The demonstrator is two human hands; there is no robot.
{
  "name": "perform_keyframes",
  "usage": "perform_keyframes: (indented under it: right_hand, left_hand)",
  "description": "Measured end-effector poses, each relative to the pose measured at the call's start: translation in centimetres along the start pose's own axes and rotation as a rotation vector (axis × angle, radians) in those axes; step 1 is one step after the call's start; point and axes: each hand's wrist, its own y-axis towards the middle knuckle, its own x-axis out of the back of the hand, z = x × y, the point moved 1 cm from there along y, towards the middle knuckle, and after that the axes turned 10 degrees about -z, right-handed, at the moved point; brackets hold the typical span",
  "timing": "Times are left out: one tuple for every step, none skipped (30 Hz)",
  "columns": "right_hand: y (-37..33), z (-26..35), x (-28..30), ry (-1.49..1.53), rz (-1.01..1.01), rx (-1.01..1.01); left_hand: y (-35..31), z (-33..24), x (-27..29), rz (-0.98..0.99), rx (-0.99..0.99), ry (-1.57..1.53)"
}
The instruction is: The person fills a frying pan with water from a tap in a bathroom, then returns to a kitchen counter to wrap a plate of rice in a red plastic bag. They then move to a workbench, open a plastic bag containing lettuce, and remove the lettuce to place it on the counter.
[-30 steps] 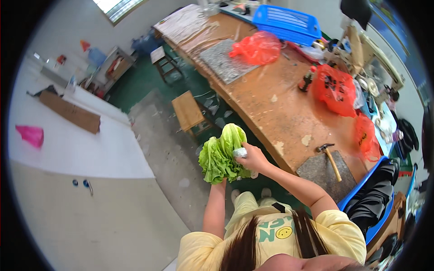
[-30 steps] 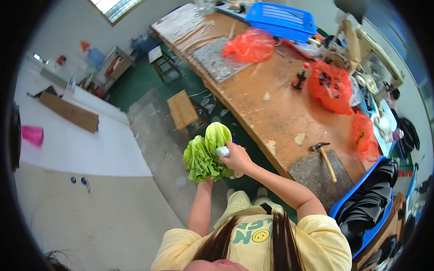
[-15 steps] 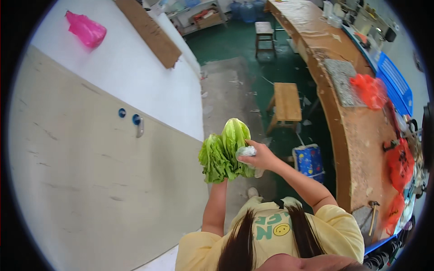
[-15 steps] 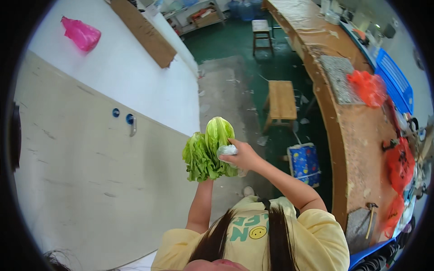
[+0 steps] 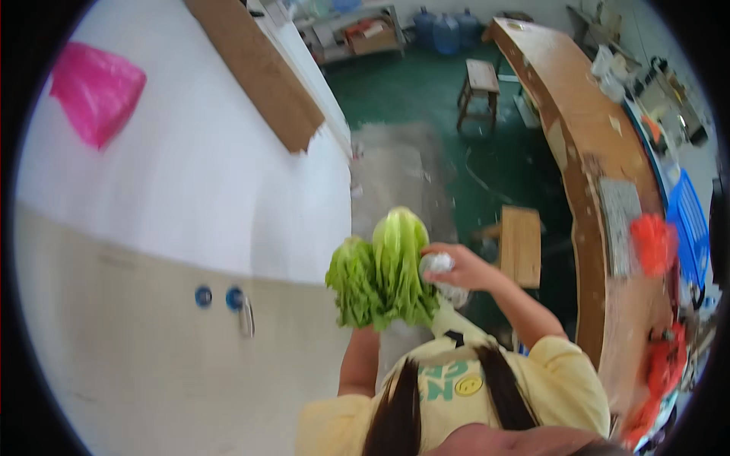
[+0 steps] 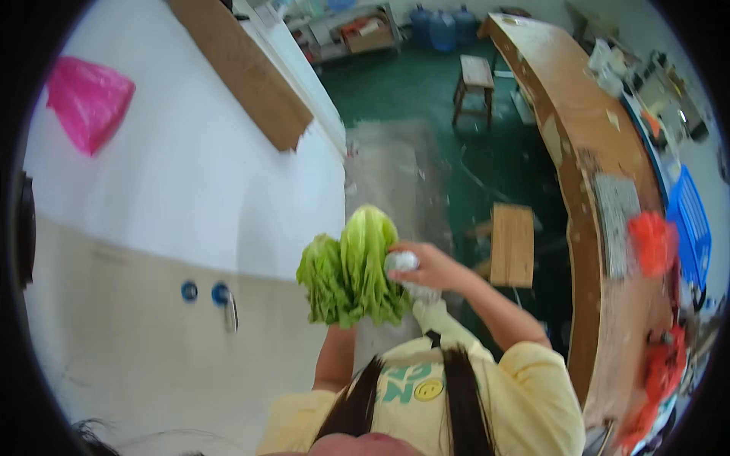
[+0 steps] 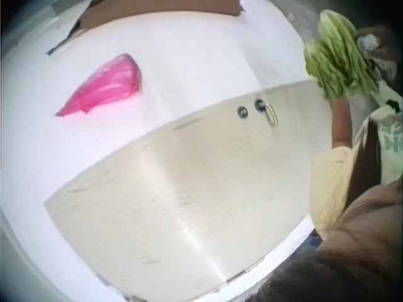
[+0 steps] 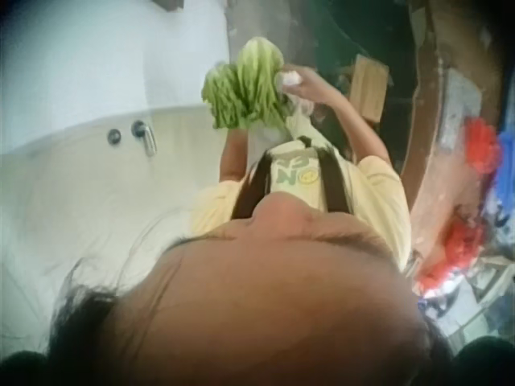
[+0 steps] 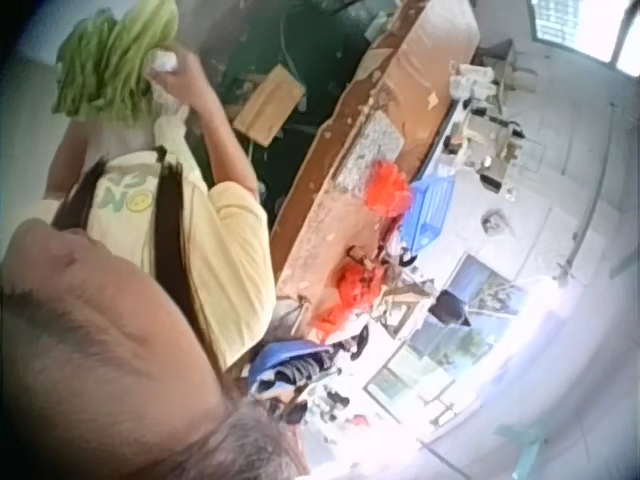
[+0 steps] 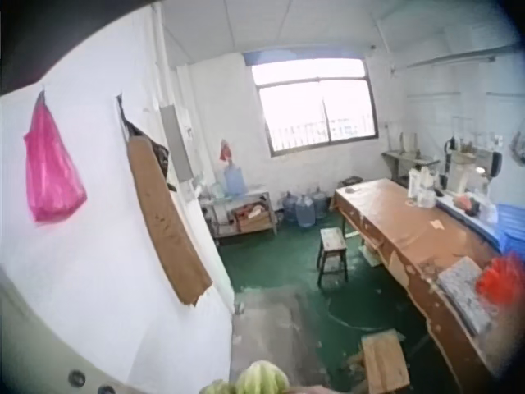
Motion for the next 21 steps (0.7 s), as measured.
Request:
perform_keyframes:
  right_hand:
    - [3.3,0.3,1.0,0.008,0.009,0.005]
    - [6.5,0.7,2.0,0.016,0.02,0.01]
    - [8.3,0.3,2.8,0.017,0.042,-0.03]
    - [10.4,0.1,3.5,0.007,0.036,-0.025]
    - [12.7,0.2,4.1,-0.002,0.031,-0.02]
    - [15.7,0.6,5.2,-0.027,0.029,-0.011]
    - [18.5,0.8,6.4,-0.052,0.027,-0.003]
    - [21.1,0.9,7.8,-0.114,-0.022,0.019]
    - [23.4,1.0,9.1,-0.152,-0.036,0.033]
    - [25.7,1.0,10.8,-0.19,-0.055,0.044]
    - [28.0,1.0,12.5,-0.227,-0.079,0.053]
    - [30.7,0.9,14.2,-0.219,-0.1,0.06]
    - [33.4,0.6,15.9,-0.211,-0.125,0.065]
    - [36.0,0.4,17.8,-0.204,-0.154,0.066]
    - [38.3,-0.1,19.4,-0.23,-0.175,0.062]
    - [40.6,-0.2,21.7,-0.265,-0.197,0.067]
    - [42.9,-0.2,24.0,-0.302,-0.221,0.07]
    - [45.2,-0.1,26.3,-0.307,-0.295,0.071]
    - [47.4,0.0,28.7,-0.324,-0.329,0.062]
    - [49.6,0.3,31.2,-0.341,-0.365,0.052]
    - [51.4,0.6,33.0,-0.34,-0.406,0.026]
  left_hand:
    - [2.1,-1.0,-0.6,-0.003,0.004,0.012]
    - [4.5,-1.8,-1.5,0.004,-0.017,0.024]
    - [7.3,-1.9,-2.0,-0.011,-0.003,0.011]
    - [9.0,-1.9,-2.3,-0.029,0.008,0.001]
    - [10.6,-2.3,-2.4,-0.038,0.018,0.004]
    - [13.4,-3.0,-3.3,-0.045,0.025,-0.008]
    - [15.9,-3.4,-4.1,-0.052,0.032,-0.02]
    - [18.3,-3.4,-5.0,-0.062,0.05,-0.033]
    - [20.3,-3.6,-5.9,-0.069,0.053,-0.032]
    - [23.9,-4.2,-6.6,-0.081,0.075,-0.036]
    - [25.1,-3.6,-7.4,-0.084,0.079,-0.042]
    - [27.9,-3.7,-8.4,-0.078,0.091,-0.042]
    - [31.2,-3.9,-9.6,-0.068,0.103,-0.036]
    - [34.9,-4.1,-10.8,-0.052,0.118,-0.031]
    - [38.3,-4.4,-11.7,-0.042,0.13,-0.024]
    - [41.8,-4.5,-13.3,-0.022,0.132,-0.021]
    - [44.9,-5.0,-14.2,-0.009,0.148,-0.013]
    - [48.7,-5.4,-15.9,0.012,0.166,-0.007]
    - [52.4,-5.9,-17.6,0.032,0.193,-0.001]
    - [56.0,-5.8,-19.6,0.058,0.21,0.002]
    - [59.0,-6.2,-21.1,0.073,0.239,0.015]
